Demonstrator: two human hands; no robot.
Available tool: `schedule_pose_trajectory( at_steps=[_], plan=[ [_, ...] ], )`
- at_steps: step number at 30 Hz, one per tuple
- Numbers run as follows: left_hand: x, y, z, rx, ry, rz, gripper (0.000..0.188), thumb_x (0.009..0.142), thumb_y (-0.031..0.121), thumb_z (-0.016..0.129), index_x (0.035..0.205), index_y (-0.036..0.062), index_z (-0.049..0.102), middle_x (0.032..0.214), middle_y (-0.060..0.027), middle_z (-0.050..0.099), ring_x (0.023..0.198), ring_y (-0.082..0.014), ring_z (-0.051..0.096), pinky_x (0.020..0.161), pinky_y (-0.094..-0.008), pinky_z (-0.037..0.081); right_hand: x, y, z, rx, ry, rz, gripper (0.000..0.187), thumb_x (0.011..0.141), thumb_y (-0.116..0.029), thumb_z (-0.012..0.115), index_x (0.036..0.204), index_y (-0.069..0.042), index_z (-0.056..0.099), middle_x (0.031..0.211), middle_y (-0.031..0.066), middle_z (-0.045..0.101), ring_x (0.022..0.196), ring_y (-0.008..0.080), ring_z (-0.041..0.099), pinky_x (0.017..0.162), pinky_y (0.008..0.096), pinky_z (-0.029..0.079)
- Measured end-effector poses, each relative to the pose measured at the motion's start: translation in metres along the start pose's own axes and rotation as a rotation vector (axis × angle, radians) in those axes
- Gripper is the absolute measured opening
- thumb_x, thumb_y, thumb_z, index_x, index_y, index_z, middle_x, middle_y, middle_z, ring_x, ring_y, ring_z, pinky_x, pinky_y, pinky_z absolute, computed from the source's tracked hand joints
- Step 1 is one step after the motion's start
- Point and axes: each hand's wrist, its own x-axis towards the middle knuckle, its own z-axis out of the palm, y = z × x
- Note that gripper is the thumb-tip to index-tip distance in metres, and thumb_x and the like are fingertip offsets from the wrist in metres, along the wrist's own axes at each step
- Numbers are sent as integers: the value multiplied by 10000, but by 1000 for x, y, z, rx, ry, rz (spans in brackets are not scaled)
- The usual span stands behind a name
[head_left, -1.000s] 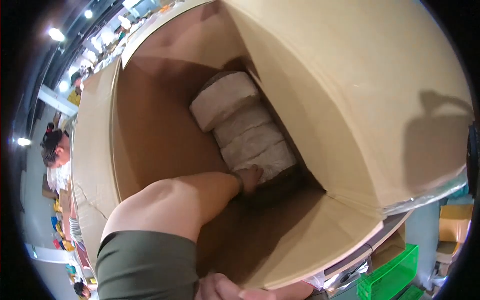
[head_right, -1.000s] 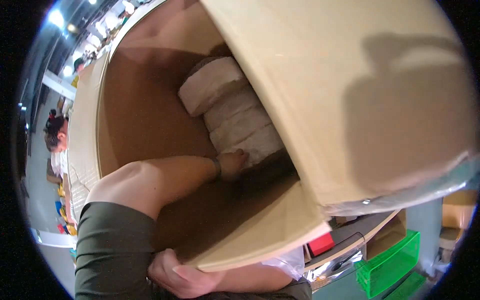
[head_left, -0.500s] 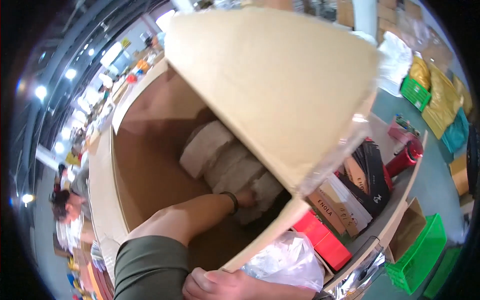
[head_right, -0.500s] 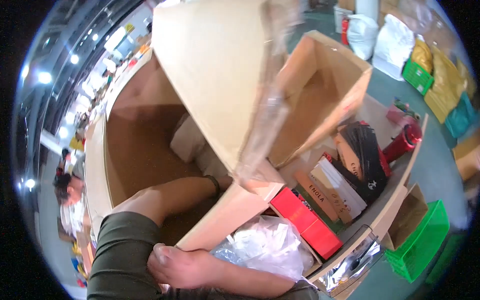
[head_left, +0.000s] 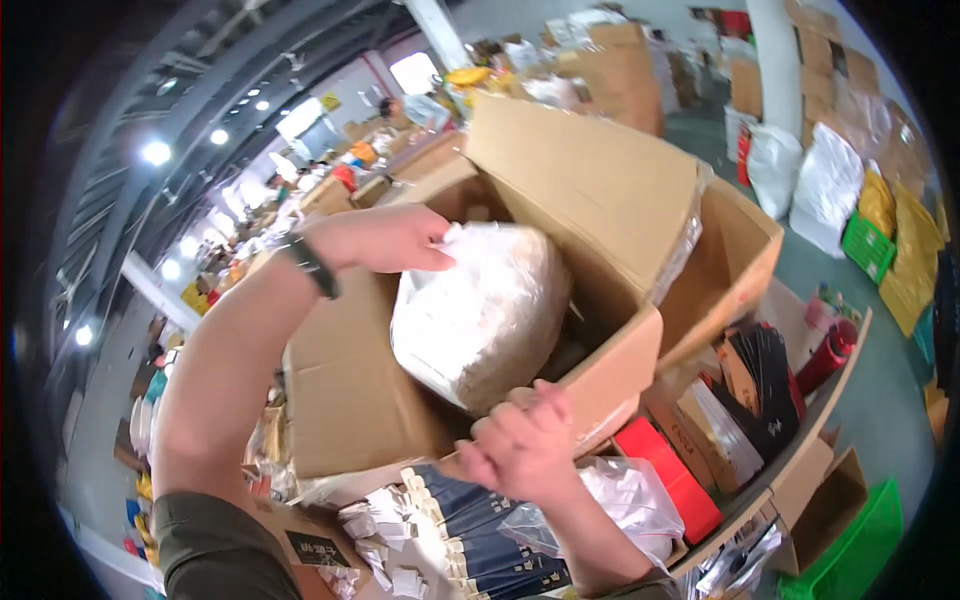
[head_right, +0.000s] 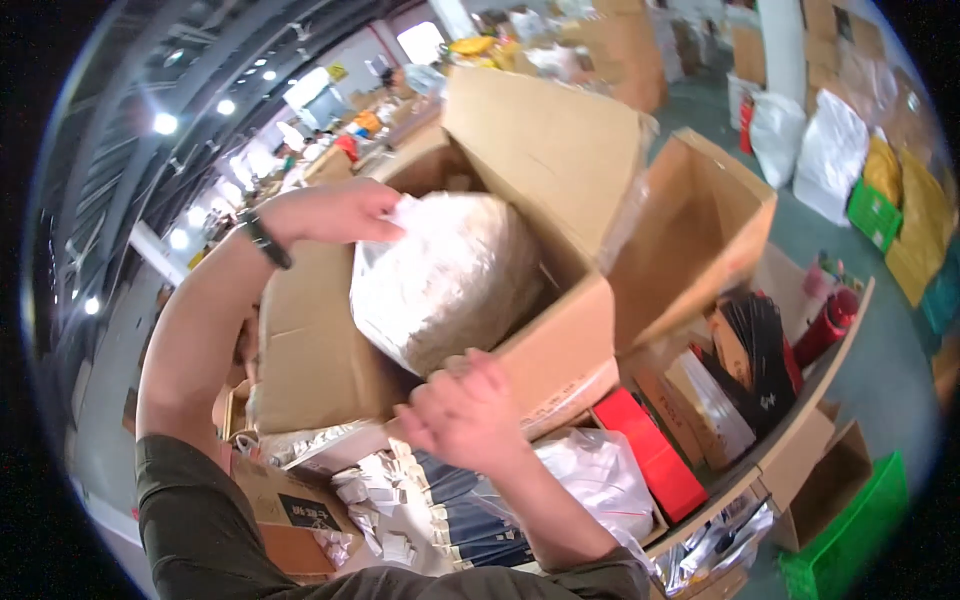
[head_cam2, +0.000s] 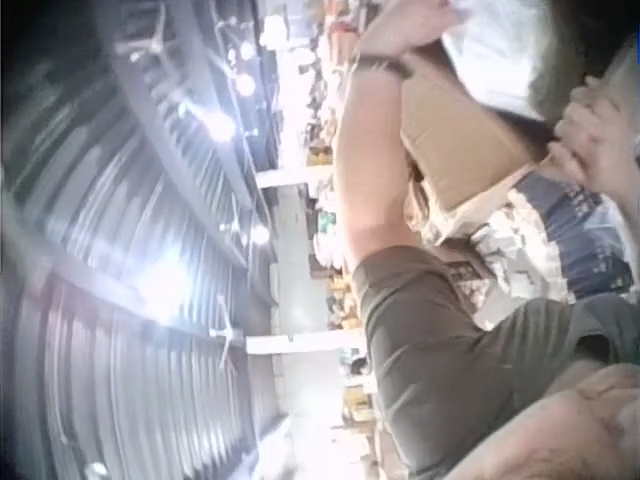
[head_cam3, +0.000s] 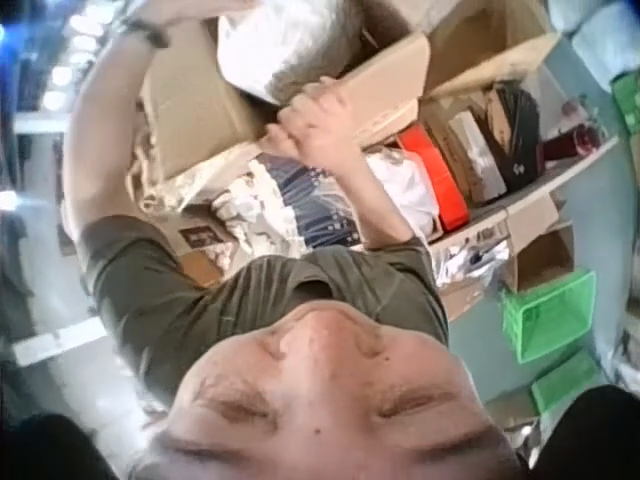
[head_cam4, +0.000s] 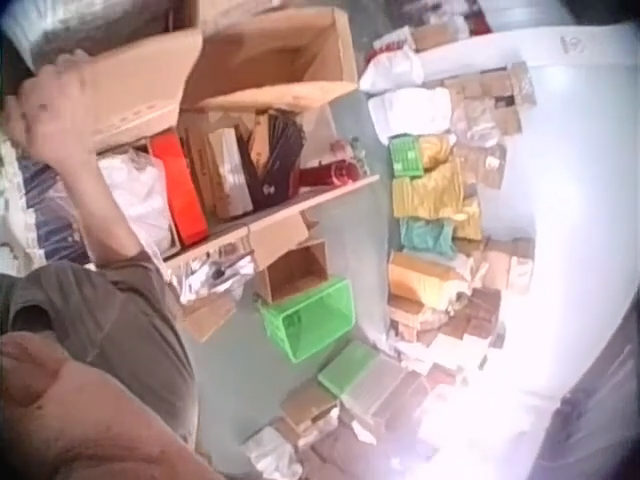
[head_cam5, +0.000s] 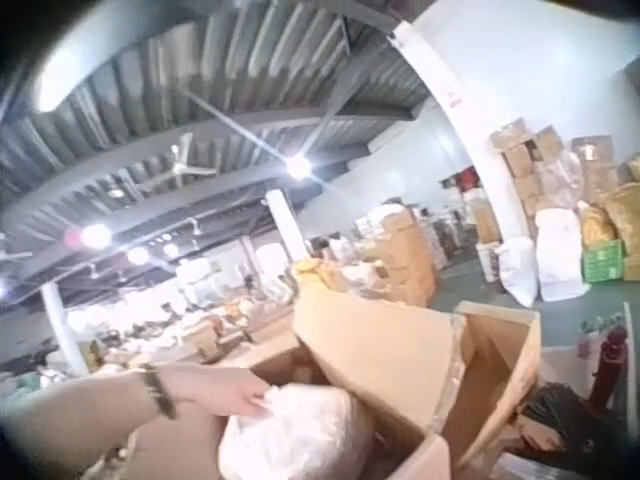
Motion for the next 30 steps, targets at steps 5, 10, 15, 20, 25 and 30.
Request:
schedule_pose_trajectory(
  at_steps=[5, 10, 15, 20, 25, 30],
  plan=[
    [-150, 59, -46, -194, 598, -566, 376, 917, 415, 653, 1017, 52, 640, 839, 39, 577, 745, -80, 506, 649, -274, 442, 4, 17, -3, -87, -141, -10, 140, 731, -224, 710, 774, -128, 617, 777, 54, 542, 856, 281, 529, 912, 488, 368],
    [-315, 78, -60, -956, 1011, -202, 259, 931, 93, 526, 1126, -54, 613, 1024, -108, 701, 894, -164, 669, 828, -296, 535, 6, 29, 4, -128, -96, -58, 169, 886, -184, 566, 838, -22, 580, 737, 89, 512, 762, 304, 482, 893, 489, 371],
    [-457, 114, 54, -1054, 1275, -657, 172, 918, 150, 566, 963, 40, 690, 856, 18, 613, 668, -76, 530, 592, -242, 424, 14, 34, 1, -338, -99, -202, 217, 947, -185, 521, 965, 4, 627, 900, 140, 595, 896, 325, 540, 955, 475, 382],
    [-519, 132, 245, -1149, 560, -1053, 196, 844, 74, 722, 1014, -16, 687, 985, -17, 684, 933, -89, 614, 834, -279, 502, -3, -73, 33, -178, 24, 144, 180, 953, -147, 562, 1020, 12, 614, 1086, 141, 626, 1056, 309, 564, 960, 387, 430],
    [-582, 142, 410, -1367, 555, -1004, 190, 861, 72, 716, 1028, -13, 684, 907, 10, 687, 816, -48, 601, 723, -234, 500, -116, -252, 86, 657, -813, 173, 151, 872, -49, 624, 1018, -14, 613, 976, 129, 634, 924, 255, 630, 824, 341, 507],
    [-612, 133, 455, -1769, 550, -710, 265, 882, 79, 704, 1124, -11, 643, 981, 20, 659, 843, -47, 555, 743, -237, 462, -209, -389, 134, 849, -1064, 433, 231, 840, -61, 693, 1061, -26, 637, 1003, 136, 633, 906, 255, 645, 800, 337, 520]
  ],
)
